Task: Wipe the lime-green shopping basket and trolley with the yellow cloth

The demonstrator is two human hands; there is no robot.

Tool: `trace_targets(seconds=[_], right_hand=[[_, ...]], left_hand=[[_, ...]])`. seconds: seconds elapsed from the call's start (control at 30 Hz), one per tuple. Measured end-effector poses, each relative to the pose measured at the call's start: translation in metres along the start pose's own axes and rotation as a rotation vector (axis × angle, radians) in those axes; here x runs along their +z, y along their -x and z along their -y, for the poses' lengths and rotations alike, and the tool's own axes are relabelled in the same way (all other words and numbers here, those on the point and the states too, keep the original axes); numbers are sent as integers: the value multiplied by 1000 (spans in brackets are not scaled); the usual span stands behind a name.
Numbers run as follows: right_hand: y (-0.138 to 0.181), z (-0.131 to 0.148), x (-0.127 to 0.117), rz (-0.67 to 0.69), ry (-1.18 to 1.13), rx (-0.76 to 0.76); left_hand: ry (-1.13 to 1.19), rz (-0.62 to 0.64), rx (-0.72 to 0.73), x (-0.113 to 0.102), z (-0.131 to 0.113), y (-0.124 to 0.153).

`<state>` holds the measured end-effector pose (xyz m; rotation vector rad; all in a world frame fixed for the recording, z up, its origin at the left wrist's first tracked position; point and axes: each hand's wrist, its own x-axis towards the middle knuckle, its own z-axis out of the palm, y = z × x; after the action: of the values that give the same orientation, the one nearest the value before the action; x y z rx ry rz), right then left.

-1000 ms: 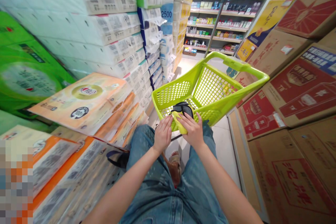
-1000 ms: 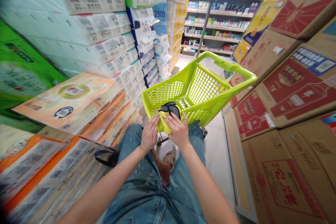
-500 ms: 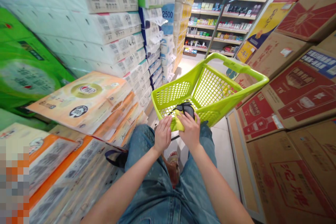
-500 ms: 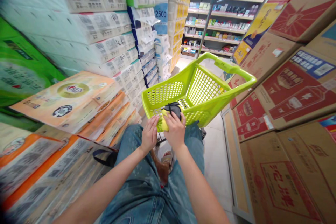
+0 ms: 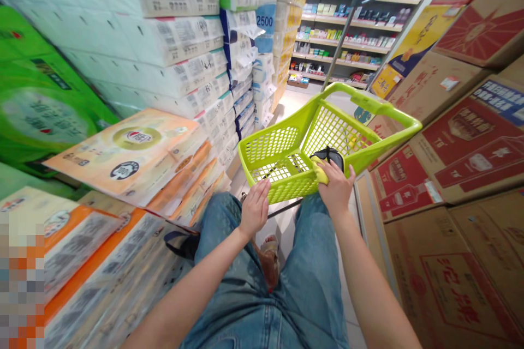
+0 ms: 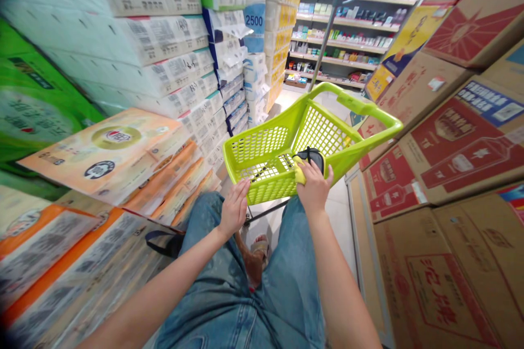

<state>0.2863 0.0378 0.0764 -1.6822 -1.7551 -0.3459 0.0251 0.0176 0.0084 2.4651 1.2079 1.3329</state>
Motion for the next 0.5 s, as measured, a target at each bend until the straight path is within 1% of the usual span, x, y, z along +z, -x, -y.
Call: trace_targets(seconds=[0.03,0.1,0.2,0.27,0.3,0.37,0.43,0.5], right_hand=[[4,11,3,-4,2,18],[15,43,9,3,-25,10],[36,92,17,79,-125,-92],[45,109,17,135,-176,-167],[46,109,16,159,-191,-204],[43,96,12,200,-201,-276],[32,68,6,219,-182,-313],[18,34,-2,202,-130,-276]], left_hand=[[5,-4,-3,1,0,0],[16,-12,-12,2,0,1],[25,-20,-20,2,2,3],[22,-12,-20,0,3,3],[16,1,-18,-1,4,3],[-2,38,-6,-4,5,3],[-19,66,9,-6,7,2],[-28,68,19,-6,7,1]])
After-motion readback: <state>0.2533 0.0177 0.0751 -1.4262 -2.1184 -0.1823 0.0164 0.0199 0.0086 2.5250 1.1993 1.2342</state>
